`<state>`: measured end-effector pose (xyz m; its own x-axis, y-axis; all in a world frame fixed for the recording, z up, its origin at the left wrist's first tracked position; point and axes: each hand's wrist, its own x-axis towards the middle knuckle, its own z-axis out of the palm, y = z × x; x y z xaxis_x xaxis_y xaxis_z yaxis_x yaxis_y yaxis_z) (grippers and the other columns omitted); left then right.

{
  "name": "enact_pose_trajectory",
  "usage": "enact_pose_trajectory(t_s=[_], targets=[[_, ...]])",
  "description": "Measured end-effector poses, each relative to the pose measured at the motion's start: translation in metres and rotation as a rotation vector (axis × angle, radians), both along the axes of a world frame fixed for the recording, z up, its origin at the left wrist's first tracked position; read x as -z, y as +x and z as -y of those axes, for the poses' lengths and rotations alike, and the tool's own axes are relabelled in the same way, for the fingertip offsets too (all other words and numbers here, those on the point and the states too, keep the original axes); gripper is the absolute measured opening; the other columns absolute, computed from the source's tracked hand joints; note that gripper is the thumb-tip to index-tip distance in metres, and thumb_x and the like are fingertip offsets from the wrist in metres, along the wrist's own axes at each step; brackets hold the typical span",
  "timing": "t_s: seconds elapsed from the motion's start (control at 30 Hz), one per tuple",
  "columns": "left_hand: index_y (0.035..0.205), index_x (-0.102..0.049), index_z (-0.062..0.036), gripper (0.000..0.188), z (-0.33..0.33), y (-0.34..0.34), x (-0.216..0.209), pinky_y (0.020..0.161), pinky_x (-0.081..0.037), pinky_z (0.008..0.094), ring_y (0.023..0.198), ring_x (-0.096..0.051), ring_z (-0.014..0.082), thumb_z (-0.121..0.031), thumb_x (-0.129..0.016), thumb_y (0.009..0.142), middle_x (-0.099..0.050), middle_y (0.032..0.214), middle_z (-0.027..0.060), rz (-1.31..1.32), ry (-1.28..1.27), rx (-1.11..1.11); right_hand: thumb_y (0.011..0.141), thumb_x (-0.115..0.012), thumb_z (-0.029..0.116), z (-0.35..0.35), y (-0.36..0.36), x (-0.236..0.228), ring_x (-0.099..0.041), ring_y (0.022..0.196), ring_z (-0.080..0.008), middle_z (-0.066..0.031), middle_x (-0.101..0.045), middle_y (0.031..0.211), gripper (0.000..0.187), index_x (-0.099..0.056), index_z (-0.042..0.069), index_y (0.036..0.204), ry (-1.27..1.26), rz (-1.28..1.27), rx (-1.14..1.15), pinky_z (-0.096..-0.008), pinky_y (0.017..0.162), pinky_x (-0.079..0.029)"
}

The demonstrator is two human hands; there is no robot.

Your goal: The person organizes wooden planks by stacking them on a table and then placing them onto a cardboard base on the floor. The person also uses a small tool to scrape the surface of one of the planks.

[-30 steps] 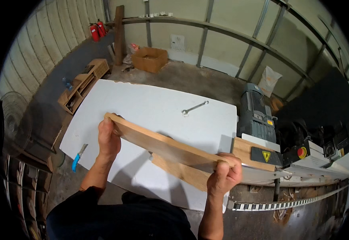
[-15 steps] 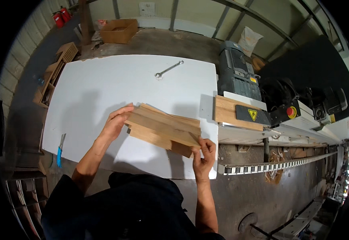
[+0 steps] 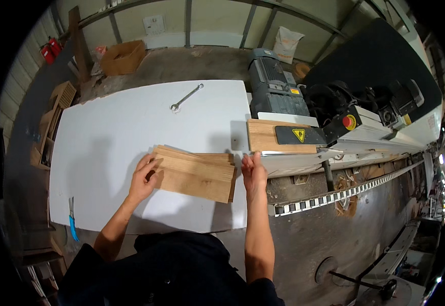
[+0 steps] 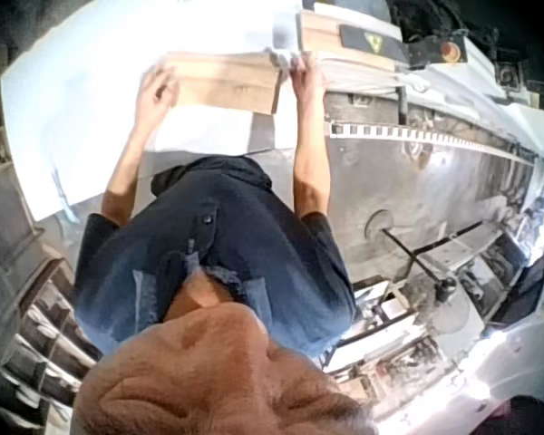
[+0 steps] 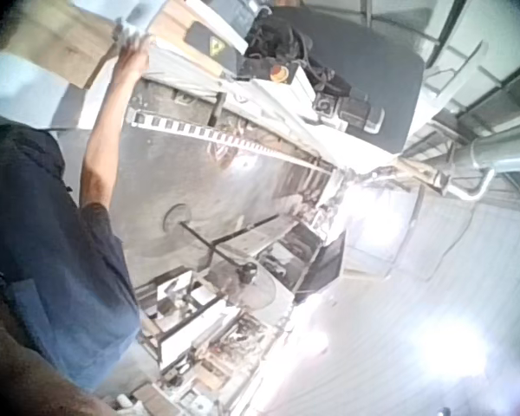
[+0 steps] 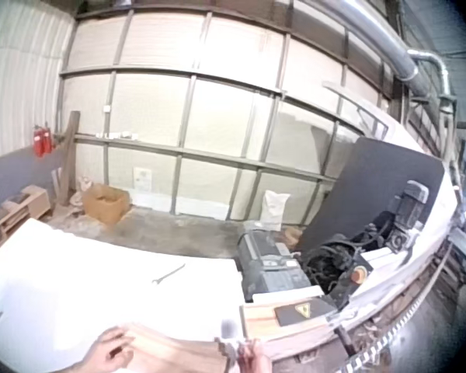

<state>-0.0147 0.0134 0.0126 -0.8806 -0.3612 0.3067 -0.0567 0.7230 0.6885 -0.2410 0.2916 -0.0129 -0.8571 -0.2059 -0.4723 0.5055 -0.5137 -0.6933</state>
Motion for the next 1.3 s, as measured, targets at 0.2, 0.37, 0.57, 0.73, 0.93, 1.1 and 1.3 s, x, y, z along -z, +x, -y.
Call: enact_pose_trajectory(t_s=[0.2, 0.37, 0.57, 0.73, 0.93, 1.1, 1.3], targets=[[0.113, -0.061, 0.0000, 0.027, -0.033, -0.028, -0.011, 0.072, -0.048, 0.0241, 0.078, -0.060, 0.0110, -0.010, -0.058, 0.088, -0.067, 0.091, 0.0051, -0.010, 0.470, 0.094, 0.095, -0.055, 0.022, 0.011, -0.025, 0.017, -0.055, 0.063, -0.0137, -0.0058, -0.061, 0.074, 0.019, -0.058, 0.005, 0.089, -0.124, 0.150, 0.140, -0.0251, 0.056, -0.044], [0.113, -0.059, 0.0026, 0.029, -0.062, -0.058, 0.026, 0.068, -0.049, 0.0252, 0.076, -0.060, 0.0112, -0.014, -0.061, 0.089, -0.065, 0.089, 0.0054, 0.055, 0.748, 0.096, 0.092, -0.058, 0.016, 0.032, 0.045, -0.005, -0.054, 0.062, -0.0106, -0.0045, -0.062, 0.074, 0.011, -0.061, 0.006, 0.090, 0.043, -0.024, -0.175, -0.0234, 0.051, -0.039], [0.108, -0.058, -0.0008, 0.023, -0.085, -0.087, -0.008, 0.069, -0.051, 0.0283, 0.077, -0.060, 0.0139, -0.016, -0.061, 0.091, -0.064, 0.092, 0.0055, 0.369, 1.506, 0.161, 0.089, -0.063, 0.016, 0.053, 0.130, -0.034, -0.058, 0.059, -0.0130, -0.0064, -0.065, 0.073, 0.011, -0.063, 0.007, 0.082, 0.029, -0.035, -0.346, -0.0255, 0.051, -0.045], [0.110, -0.057, 0.0045, 0.025, -0.063, -0.062, -0.040, 0.074, -0.054, 0.0324, 0.085, -0.063, 0.0178, -0.008, -0.060, 0.088, -0.064, 0.096, 0.0106, 0.112, 1.491, 0.108, 0.085, -0.069, 0.020, 0.024, 0.101, -0.044, -0.056, 0.056, -0.0120, -0.0043, -0.062, 0.068, 0.017, -0.062, 0.008, 0.076, 0.094, -0.125, -0.150, -0.0250, 0.050, -0.044], [0.121, -0.054, 0.0058, 0.037, -0.005, -0.014, -0.100, 0.088, -0.051, 0.0321, 0.101, -0.062, 0.0188, -0.010, -0.060, 0.088, -0.063, 0.111, 0.0142, -0.021, 1.384, 0.228, 0.091, -0.062, 0.017, -0.009, 0.075, -0.109, -0.046, 0.050, -0.0073, -0.0033, -0.057, 0.063, 0.022, -0.062, 0.003, 0.074, 0.094, -0.430, 0.049, -0.0203, 0.046, -0.035], [0.123, -0.052, 0.0062, 0.041, 0.014, 0.004, -0.130, 0.090, -0.049, 0.0324, 0.103, -0.061, 0.0189, -0.013, -0.061, 0.088, -0.062, 0.115, 0.0144, -0.100, 1.263, 0.279, 0.092, -0.060, 0.016, -0.004, 0.083, -0.133, -0.044, 0.051, -0.0072, -0.0033, -0.057, 0.063, 0.023, -0.060, 0.002, 0.074, 0.047, -0.563, -0.048, -0.0223, 0.048, -0.034], [0.126, -0.048, 0.0073, 0.048, 0.021, 0.011, -0.140, 0.093, -0.046, 0.0314, 0.107, -0.059, 0.0178, -0.016, -0.063, 0.087, -0.059, 0.120, 0.0150, -0.173, 1.171, 0.343, 0.091, -0.060, 0.016, -0.001, 0.089, -0.132, -0.048, 0.055, -0.0085, -0.0040, -0.057, 0.064, 0.022, -0.057, 0.004, 0.072, 0.006, -0.557, -0.124, -0.0212, 0.052, -0.038]])
